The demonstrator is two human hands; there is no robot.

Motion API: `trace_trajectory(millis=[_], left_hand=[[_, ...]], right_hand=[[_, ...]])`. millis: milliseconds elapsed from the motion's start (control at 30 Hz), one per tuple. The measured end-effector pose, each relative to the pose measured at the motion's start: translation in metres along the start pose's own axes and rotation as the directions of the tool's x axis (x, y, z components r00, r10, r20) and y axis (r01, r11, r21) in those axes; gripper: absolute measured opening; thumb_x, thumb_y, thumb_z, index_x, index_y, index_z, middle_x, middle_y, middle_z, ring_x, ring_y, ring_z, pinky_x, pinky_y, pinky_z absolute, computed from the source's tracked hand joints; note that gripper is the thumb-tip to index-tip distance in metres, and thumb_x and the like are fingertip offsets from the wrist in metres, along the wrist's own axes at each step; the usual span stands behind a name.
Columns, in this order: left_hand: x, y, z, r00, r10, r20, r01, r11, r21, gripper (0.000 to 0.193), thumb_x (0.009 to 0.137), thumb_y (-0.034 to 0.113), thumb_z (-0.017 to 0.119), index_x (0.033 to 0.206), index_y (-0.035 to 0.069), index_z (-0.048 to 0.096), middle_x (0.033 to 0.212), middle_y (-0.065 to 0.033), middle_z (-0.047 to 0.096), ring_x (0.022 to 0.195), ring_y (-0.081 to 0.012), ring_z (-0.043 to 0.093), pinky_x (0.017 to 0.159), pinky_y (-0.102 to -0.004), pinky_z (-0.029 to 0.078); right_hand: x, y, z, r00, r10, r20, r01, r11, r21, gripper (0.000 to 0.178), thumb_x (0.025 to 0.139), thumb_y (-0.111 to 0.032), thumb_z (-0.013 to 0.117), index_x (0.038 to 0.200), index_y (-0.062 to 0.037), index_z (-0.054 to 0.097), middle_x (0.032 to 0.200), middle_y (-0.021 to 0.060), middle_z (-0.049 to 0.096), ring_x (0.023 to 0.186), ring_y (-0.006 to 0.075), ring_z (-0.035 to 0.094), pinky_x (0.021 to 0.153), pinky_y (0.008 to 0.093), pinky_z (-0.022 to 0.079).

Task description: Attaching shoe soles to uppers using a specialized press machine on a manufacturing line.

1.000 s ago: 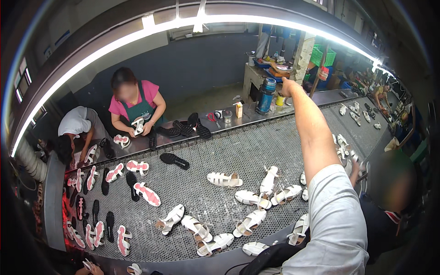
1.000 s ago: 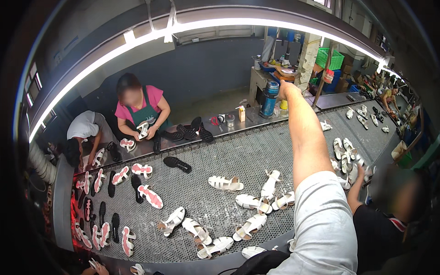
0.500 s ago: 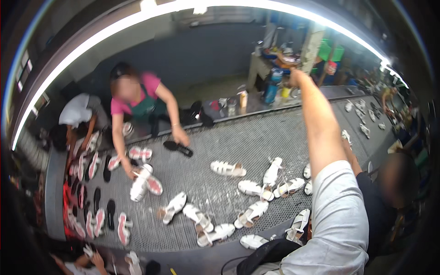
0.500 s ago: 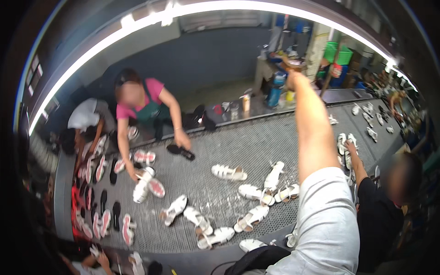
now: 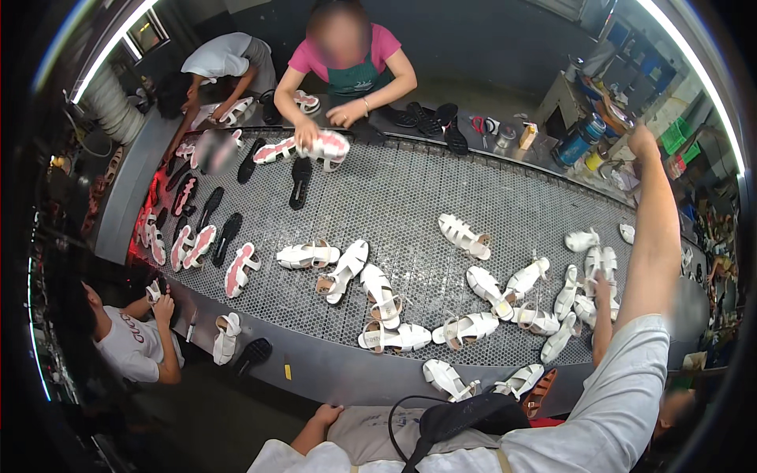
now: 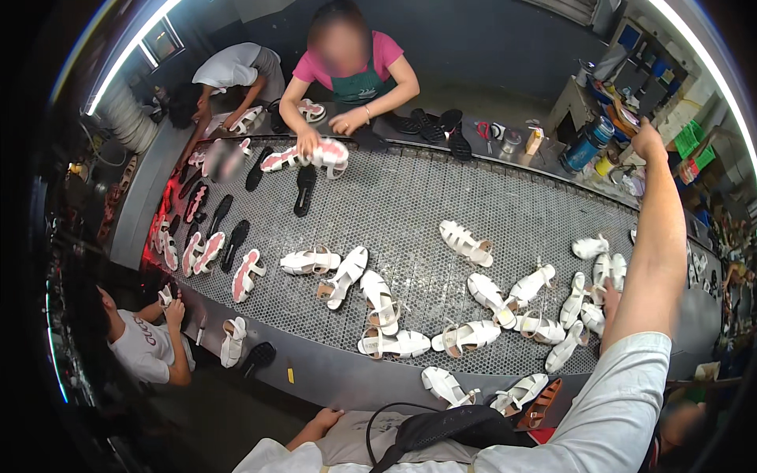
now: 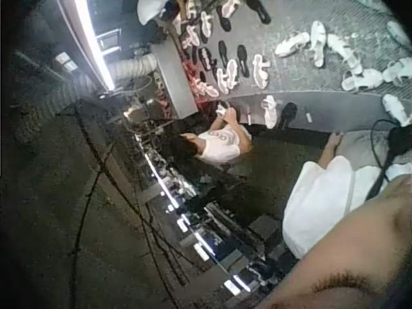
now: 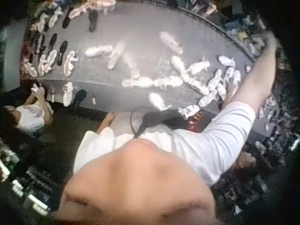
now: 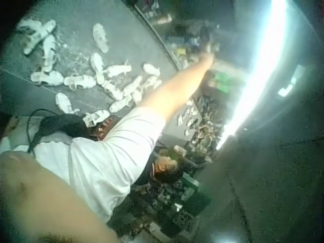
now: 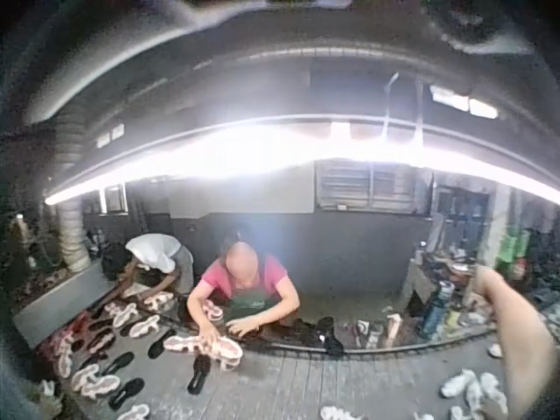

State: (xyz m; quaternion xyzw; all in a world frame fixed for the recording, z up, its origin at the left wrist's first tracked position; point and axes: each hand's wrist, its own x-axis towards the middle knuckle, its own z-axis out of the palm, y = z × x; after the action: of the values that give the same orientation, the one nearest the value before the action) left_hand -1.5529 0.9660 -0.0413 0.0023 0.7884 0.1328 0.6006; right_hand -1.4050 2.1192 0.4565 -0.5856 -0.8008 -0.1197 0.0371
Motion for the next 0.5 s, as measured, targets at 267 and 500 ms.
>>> trace_trajectory(millis=[267,500], left_hand=[[0.019,-0.005,0.011,0.996,0.016,0.092,-0.012,0.999,-0.041,0.066,0.092,0.051,0.073,0.13,-0.003,0.069,0.131,-0.028,0.069,0.125,-0.0405,0.066,0.104,-0.0429,0.051],[0.003,-0.017,0.003,0.992,-0.041,0.119,0.03,0.996,0.087,0.078,0.092,0.058,0.07,0.133,-0.008,0.065,0.134,-0.0314,0.066,0.128,-0.0435,0.063,0.106,-0.0437,0.05]], right_hand=[[0.003,-0.051,-0.066,0.997,0.019,-0.076,-0.018,1.0,0.007,0.07,0.089,-0.008,0.056,0.158,-0.0048,0.041,0.14,0.0292,0.063,0.132,0.0426,0.06,0.107,0.0485,0.05],[-0.018,-0.093,-0.041,1.0,0.009,-0.004,-0.008,0.99,0.141,0.075,0.086,-0.006,0.058,0.158,-0.0008,0.037,0.136,0.0331,0.063,0.13,0.0449,0.061,0.106,0.0479,0.05]])
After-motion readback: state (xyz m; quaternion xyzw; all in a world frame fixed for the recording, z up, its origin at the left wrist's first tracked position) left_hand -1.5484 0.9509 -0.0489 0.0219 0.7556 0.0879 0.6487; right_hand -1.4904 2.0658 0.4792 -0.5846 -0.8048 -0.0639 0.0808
